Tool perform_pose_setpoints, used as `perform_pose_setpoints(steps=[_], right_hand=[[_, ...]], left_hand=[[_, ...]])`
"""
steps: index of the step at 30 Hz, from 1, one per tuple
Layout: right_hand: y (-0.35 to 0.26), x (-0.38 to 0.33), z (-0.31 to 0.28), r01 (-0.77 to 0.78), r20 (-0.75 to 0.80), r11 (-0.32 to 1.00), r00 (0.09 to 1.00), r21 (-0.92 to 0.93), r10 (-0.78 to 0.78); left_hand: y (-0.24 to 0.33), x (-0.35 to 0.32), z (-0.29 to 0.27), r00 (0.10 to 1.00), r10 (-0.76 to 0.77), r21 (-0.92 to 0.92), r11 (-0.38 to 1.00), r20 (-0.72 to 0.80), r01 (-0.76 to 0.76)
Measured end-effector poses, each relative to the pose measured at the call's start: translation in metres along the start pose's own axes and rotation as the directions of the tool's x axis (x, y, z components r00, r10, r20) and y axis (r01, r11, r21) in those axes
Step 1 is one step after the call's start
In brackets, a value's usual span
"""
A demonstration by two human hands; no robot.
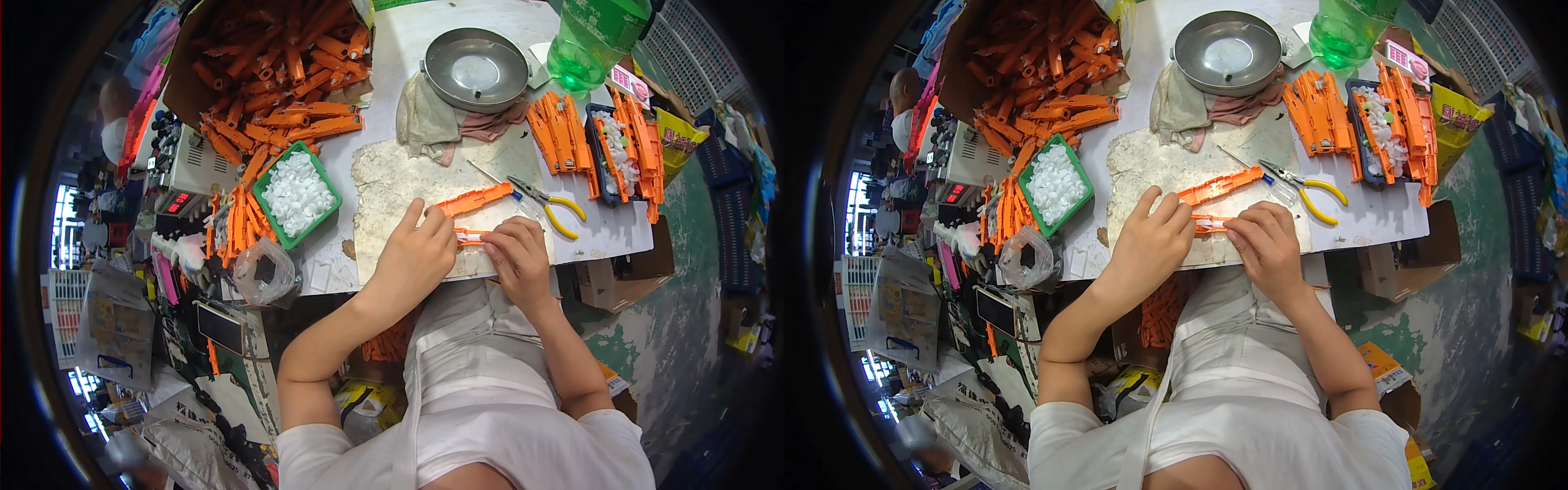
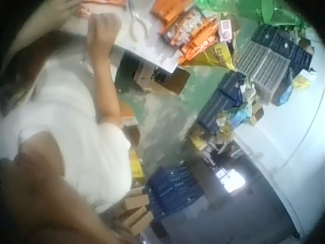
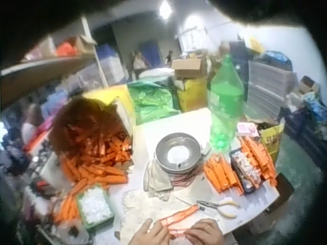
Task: The person assembles small orange plastic components by inserting white cylindrical pieces into them. They use a screwdriver to adjust internal parts and a pair of pliers to manipulate the assembly. The person works at a cluttered table, handling the components one by one and placing finished units on the surface.
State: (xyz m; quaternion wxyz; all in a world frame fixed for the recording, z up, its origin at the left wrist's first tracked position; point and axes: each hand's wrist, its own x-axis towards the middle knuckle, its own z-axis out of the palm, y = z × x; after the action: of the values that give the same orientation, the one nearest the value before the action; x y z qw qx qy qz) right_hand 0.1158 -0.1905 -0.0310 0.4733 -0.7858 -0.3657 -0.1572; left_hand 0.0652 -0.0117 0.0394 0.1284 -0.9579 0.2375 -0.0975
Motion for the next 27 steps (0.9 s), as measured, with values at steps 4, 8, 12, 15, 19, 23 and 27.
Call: perform_pose_setpoints(steps=[4, 8, 12, 15, 19, 23, 27], right_hand=[[0.0, 0.0, 0.0, -0.006, -0.001, 1.0, 1.0, 0.016, 0.006], [0.0, 0.001, -0.001, -0.014, -0.004, 1.0, 1.0, 0.02, 0.014], [-0.001, 0.002, -0.003, -0.038, 0.033, 0.998, 0.999, 0.041, 0.037], [-0.009, 0.011, -0.004, 0.004, 0.106, 1.0, 0.994, -0.002, -0.004], [-0.016, 0.026, 0.001, 0.111, 0.263, 0.989, 0.961, -0.098, -0.082], [-0.012, 0.029, 0.008, 0.147, 0.344, 0.981, 0.934, -0.126, -0.096], [-0.01, 0.031, 0.009, 0.182, 0.372, 0.973, 0.921, -0.145, -0.117]], left_hand=[[0.0, 0.0, 0.0, 1.0, -0.028, -0.019, 0.999, -0.006, 0.028], [0.0, -0.014, 0.001, 0.983, -0.15, -0.167, 0.977, -0.108, 0.131], [0.022, -0.037, 0.011, 0.923, -0.306, -0.306, 0.924, -0.235, 0.228], [0.044, -0.048, 0.02, 0.893, -0.4, -0.345, 0.884, -0.206, 0.317], [0.064, -0.05, 0.034, 0.854, -0.495, -0.346, 0.839, -0.162, 0.421], [0.069, -0.048, 0.038, 0.833, -0.534, -0.35, 0.815, -0.146, 0.461], [0.067, -0.049, 0.039, 0.831, -0.539, -0.341, 0.814, -0.137, 0.471]])
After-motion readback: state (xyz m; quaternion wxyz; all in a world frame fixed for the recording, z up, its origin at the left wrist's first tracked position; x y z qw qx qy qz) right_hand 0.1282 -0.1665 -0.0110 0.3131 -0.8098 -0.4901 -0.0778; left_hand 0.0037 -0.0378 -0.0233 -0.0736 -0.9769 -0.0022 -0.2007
